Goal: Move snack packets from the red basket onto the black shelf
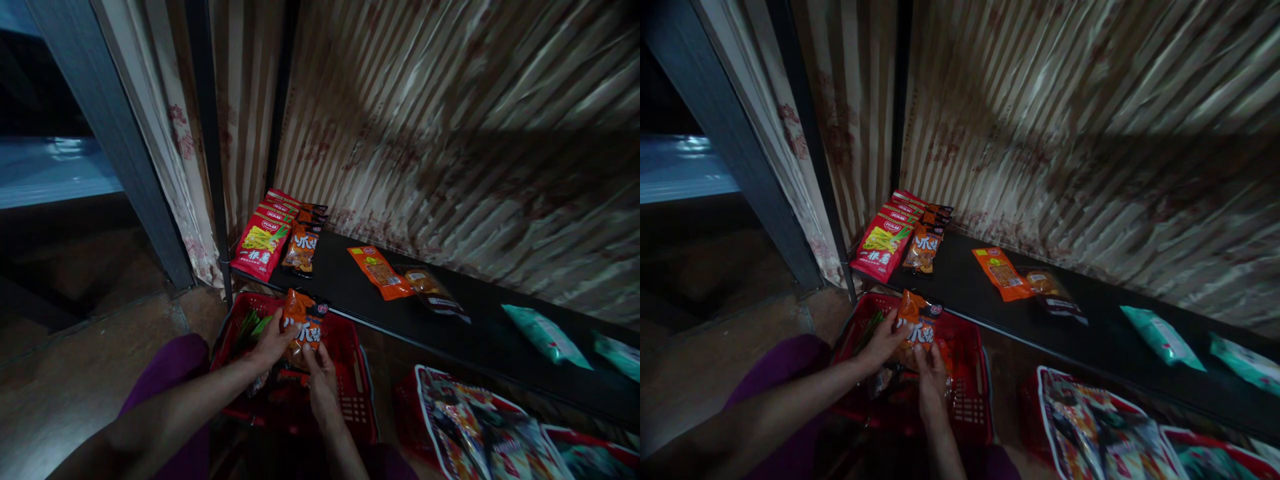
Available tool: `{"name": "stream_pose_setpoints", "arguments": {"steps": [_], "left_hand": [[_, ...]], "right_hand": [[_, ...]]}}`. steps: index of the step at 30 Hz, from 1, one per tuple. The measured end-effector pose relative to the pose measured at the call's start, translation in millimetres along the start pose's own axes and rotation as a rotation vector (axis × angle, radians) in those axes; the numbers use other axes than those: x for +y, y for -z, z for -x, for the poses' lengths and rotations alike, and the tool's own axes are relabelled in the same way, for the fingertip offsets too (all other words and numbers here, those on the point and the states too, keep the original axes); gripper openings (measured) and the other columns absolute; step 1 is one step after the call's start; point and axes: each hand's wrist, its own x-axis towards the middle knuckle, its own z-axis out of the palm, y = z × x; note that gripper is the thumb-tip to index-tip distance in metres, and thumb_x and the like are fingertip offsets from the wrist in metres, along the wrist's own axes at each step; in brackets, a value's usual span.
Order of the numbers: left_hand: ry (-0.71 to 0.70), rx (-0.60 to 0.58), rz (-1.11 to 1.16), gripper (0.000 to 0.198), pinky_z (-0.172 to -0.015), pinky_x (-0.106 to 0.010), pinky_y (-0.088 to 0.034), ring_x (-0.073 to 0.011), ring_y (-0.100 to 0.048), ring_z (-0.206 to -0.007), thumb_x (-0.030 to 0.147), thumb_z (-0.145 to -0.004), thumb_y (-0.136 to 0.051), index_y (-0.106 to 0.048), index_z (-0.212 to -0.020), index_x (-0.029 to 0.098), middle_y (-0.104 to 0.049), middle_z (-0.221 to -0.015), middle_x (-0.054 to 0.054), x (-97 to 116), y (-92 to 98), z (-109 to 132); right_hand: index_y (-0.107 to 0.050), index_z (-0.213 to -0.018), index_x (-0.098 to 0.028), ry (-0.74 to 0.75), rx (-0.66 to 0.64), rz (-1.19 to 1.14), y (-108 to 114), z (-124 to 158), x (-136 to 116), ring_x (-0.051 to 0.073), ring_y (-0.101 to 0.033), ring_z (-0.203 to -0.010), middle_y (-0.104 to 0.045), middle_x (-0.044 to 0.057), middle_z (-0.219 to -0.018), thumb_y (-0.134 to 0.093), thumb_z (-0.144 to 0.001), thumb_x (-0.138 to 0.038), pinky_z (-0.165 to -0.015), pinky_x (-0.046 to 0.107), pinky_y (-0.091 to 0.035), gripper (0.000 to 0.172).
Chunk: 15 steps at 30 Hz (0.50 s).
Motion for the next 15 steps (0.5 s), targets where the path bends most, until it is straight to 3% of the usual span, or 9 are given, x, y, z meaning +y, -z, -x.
{"name": "stream_pose_setpoints", "arguments": {"steps": [10, 15], "left_hand": [[-0.127, 0.006, -0.187, 0.045, -0.093, -0.036, -0.044, -0.0239, -0.06, -0.104, 0.038, -0.079, -0.061, -0.054, -0.119, 0.019, -0.065, -0.114, -0.01, 27.4, -11.2, -21.6], [-0.195, -0.021, -0.233, 0.053, -0.096, -0.036, -0.043, -0.0236, -0.058, -0.109, 0.039, -0.08, -0.06, -0.047, -0.128, 0.02, -0.062, -0.12, -0.01, 29.6, -11.0, -34.8]], "right_hand": [[-0.063, -0.111, -0.024, 0.003, 0.057, -0.042, -11.9, -22.1, -16.9, 0.024, -0.065, -0.1, -0.071, 0.004, -0.108, -0.073, -0.067, -0.049, -0.088, 0.037, -0.05, 0.05], [-0.065, -0.11, -0.024, 0.025, 0.084, -0.045, -17.0, -31.1, -27.2, 0.025, -0.064, -0.103, -0.071, 0.004, -0.109, -0.073, -0.066, -0.049, -0.089, 0.036, -0.05, 0.051]]}}
